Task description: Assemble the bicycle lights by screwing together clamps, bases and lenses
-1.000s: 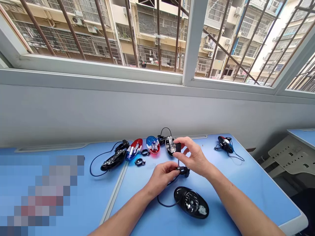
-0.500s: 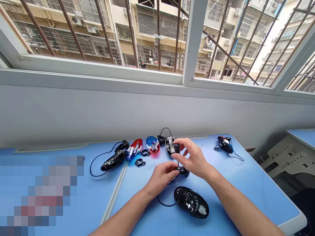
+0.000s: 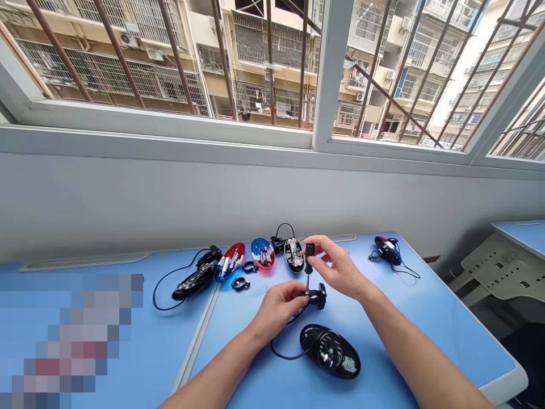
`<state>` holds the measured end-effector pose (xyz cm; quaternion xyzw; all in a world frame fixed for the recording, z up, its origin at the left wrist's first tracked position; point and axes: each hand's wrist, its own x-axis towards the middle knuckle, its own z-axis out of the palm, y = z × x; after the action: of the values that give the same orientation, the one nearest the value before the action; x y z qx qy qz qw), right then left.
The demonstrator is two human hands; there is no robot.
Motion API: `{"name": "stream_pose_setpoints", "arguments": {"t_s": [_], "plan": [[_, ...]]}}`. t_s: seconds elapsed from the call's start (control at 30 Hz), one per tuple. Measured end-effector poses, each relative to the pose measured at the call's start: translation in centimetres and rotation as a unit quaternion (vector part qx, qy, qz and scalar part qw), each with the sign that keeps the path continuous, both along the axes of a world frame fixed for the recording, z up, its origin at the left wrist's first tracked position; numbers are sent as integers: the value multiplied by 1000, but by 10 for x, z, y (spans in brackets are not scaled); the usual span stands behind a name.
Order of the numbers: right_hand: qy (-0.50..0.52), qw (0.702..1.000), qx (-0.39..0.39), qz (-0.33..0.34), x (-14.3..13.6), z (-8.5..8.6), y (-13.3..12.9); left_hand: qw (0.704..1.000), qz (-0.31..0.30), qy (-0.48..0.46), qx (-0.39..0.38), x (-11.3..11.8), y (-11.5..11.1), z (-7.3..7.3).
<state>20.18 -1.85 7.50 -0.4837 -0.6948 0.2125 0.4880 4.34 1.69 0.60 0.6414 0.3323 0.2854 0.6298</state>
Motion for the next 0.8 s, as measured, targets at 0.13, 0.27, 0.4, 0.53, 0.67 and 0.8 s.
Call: {"name": "stream_pose_setpoints", "arguments": {"t_s": [0.13,0.27,0.4,0.53,0.67,0.8], "plan": [[-1,999,19,-34,-1,0,1,1000,-5,7,2,0,0,1],[6,999,19,-25,-2,-1,1,1000,-5,9,2,0,-1,3],[4,999,19,-35,-4,-3,2,1000,-6,5,1,0,-1,3],[-22,997,54,-57,-6,-4,1,1000,-9,0,8,0,-1,2],[-24,997,59,-42,-2,-2,0,1000,-10,1,8,0,-1,2],[-5,999,17,30,2,3,-2,1000,-15,1,6,0,-1,3]]}}
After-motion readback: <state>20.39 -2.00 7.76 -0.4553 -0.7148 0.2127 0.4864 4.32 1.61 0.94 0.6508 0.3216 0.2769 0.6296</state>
